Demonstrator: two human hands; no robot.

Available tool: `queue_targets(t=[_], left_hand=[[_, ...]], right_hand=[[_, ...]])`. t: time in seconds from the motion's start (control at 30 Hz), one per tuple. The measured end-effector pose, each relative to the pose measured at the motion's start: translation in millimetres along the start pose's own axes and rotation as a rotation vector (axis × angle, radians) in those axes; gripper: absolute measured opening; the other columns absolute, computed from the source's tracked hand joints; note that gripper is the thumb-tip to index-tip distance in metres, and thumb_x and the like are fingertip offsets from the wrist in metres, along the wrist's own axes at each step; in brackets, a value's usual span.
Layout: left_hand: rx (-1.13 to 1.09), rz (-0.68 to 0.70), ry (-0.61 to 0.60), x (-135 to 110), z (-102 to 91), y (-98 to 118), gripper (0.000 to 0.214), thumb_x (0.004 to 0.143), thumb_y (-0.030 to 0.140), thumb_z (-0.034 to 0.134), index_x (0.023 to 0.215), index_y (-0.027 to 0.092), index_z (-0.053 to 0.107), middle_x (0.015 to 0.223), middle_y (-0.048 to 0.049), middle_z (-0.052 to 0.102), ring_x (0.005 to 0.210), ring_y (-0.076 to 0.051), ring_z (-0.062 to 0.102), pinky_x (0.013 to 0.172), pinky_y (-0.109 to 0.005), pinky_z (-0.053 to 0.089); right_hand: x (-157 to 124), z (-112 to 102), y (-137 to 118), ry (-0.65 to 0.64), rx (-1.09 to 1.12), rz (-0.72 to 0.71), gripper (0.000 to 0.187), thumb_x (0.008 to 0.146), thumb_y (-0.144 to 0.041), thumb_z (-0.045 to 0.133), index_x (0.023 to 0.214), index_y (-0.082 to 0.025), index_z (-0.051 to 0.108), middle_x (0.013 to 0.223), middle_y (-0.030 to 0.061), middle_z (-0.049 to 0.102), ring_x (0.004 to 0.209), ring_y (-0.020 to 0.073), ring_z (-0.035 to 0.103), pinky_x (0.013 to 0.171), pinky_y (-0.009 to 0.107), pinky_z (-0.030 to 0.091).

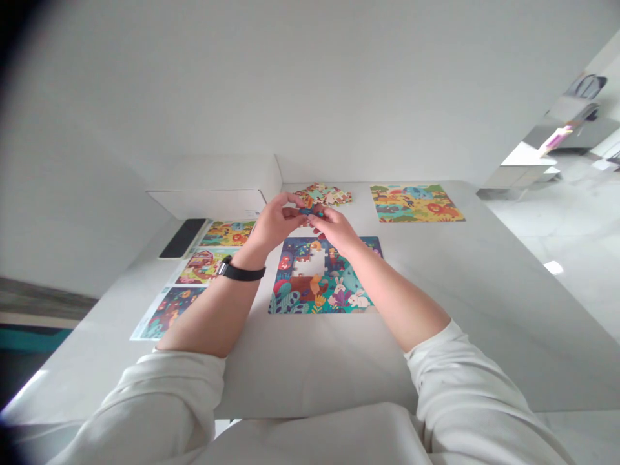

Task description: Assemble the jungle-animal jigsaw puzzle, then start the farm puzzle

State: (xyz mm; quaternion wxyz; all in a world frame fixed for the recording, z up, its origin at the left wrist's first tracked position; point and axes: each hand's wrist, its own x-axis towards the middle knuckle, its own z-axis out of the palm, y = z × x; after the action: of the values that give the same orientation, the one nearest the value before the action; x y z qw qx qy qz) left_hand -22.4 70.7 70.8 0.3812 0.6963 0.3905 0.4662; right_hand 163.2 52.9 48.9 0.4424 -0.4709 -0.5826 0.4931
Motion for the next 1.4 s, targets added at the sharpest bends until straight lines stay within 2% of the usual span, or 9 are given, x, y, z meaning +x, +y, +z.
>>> queue_targets(t=[0.17, 0.3, 0.43, 0.57, 0.67, 0.9, 1.1, 1.23, 1.4], left_hand=[[0.04, -0.031, 0.009, 3.0, -9.4, 0.7, 0.022, 0.084, 0.028, 0.072, 0.099, 0.019, 0.059, 0.091, -0.0032, 0.072, 0.075, -0.015, 0.072, 0.068, -0.026, 0.055], [0.175, -0.021, -0.049, 5.5, -26.5, 2.6, 0.015, 0.087, 0.03, 0.07, 0.094, 0.018, 0.064, 0.078, -0.0022, 0.071, 0.072, -0.015, 0.069, 0.069, -0.026, 0.054], [0.33, -0.002, -0.097, 2.9, -34.3, 9.3, 0.02, 0.091, 0.036, 0.066, 0.096, 0.017, 0.072, 0.081, -0.0038, 0.076, 0.074, -0.015, 0.069, 0.07, -0.025, 0.052], [0.432, -0.023, -0.245, 1.1, -29.9, 10.4, 0.024, 0.088, 0.041, 0.07, 0.097, 0.02, 0.079, 0.088, -0.0046, 0.08, 0.078, -0.017, 0.071, 0.07, -0.026, 0.052], [0.446, -0.044, -0.337, 1.0, -25.9, 7.9, 0.02, 0.084, 0.035, 0.071, 0.095, 0.022, 0.082, 0.089, -0.0039, 0.081, 0.08, -0.019, 0.073, 0.073, -0.028, 0.054], [0.44, -0.047, -0.426, 0.1, -25.4, 1.9, 0.018, 0.08, 0.027, 0.068, 0.091, 0.022, 0.081, 0.084, -0.0032, 0.081, 0.08, -0.019, 0.075, 0.073, -0.027, 0.056], [0.555, -0.083, -0.611, -0.3, -24.1, 2.1, 0.015, 0.078, 0.032, 0.072, 0.087, 0.024, 0.081, 0.08, -0.0015, 0.079, 0.076, -0.019, 0.072, 0.07, -0.026, 0.052], [0.584, -0.092, -0.659, -1.3, -18.8, 2.4, 0.013, 0.075, 0.029, 0.068, 0.08, 0.025, 0.08, 0.076, 0.0002, 0.078, 0.076, -0.019, 0.071, 0.073, -0.025, 0.051], [0.654, -0.075, -0.707, -3.1, -9.4, -4.3, 0.013, 0.072, 0.03, 0.065, 0.074, 0.026, 0.077, 0.074, 0.0003, 0.076, 0.07, -0.018, 0.066, 0.065, -0.026, 0.045]], right_hand=[[1.3, -9.0, 0.6, -0.03, 0.026, 0.06, 0.034, 0.085, -0.045, 0.076, 0.106, -0.02, 0.066, 0.091, 0.003, 0.073, 0.079, 0.0146, 0.067, 0.067, 0.023, 0.051], [2.0, -15.5, 4.8, -0.149, -0.065, 0.043, 0.028, 0.084, -0.038, 0.076, 0.104, -0.019, 0.069, 0.092, 0.0039, 0.074, 0.079, 0.0162, 0.067, 0.067, 0.025, 0.051], [-1.3, -18.1, 2.6, -0.265, -0.231, 0.024, 0.027, 0.085, -0.036, 0.074, 0.104, -0.018, 0.071, 0.083, 0.0012, 0.073, 0.072, 0.0154, 0.064, 0.067, 0.026, 0.047], [-4.8, -17.3, -2.3, -0.352, -0.395, 0.025, 0.024, 0.085, -0.039, 0.072, 0.095, -0.018, 0.07, 0.078, -0.001, 0.07, 0.065, 0.0134, 0.058, 0.062, 0.026, 0.041], [-5.0, -16.1, -2.5, -0.37, -0.467, 0.024, 0.021, 0.084, -0.038, 0.072, 0.089, -0.018, 0.068, 0.076, -0.0017, 0.068, 0.064, 0.0128, 0.057, 0.062, 0.025, 0.039], [-0.8, -23.6, 1.4, -0.364, -0.495, -0.018, 0.021, 0.086, -0.039, 0.071, 0.088, -0.019, 0.071, 0.08, 0.0003, 0.071, 0.071, 0.0153, 0.06, 0.069, 0.028, 0.043], [-0.1, -27.6, -2.1, -0.379, -0.556, -0.023, 0.018, 0.086, -0.035, 0.076, 0.091, -0.018, 0.075, 0.086, 0.0028, 0.075, 0.078, 0.0166, 0.063, 0.075, 0.028, 0.045], [-1.1, -25.8, 0.3, -0.437, -0.661, -0.011, 0.013, 0.086, -0.03, 0.074, 0.093, -0.019, 0.077, 0.083, 0.0011, 0.075, 0.075, 0.0163, 0.063, 0.071, 0.027, 0.042], [-3.0, -24.0, -0.7, -0.52, -0.739, 0.035, 0.015, 0.083, -0.027, 0.075, 0.096, -0.02, 0.078, 0.086, 0.0004, 0.077, 0.075, 0.0159, 0.063, 0.069, 0.026, 0.04]])
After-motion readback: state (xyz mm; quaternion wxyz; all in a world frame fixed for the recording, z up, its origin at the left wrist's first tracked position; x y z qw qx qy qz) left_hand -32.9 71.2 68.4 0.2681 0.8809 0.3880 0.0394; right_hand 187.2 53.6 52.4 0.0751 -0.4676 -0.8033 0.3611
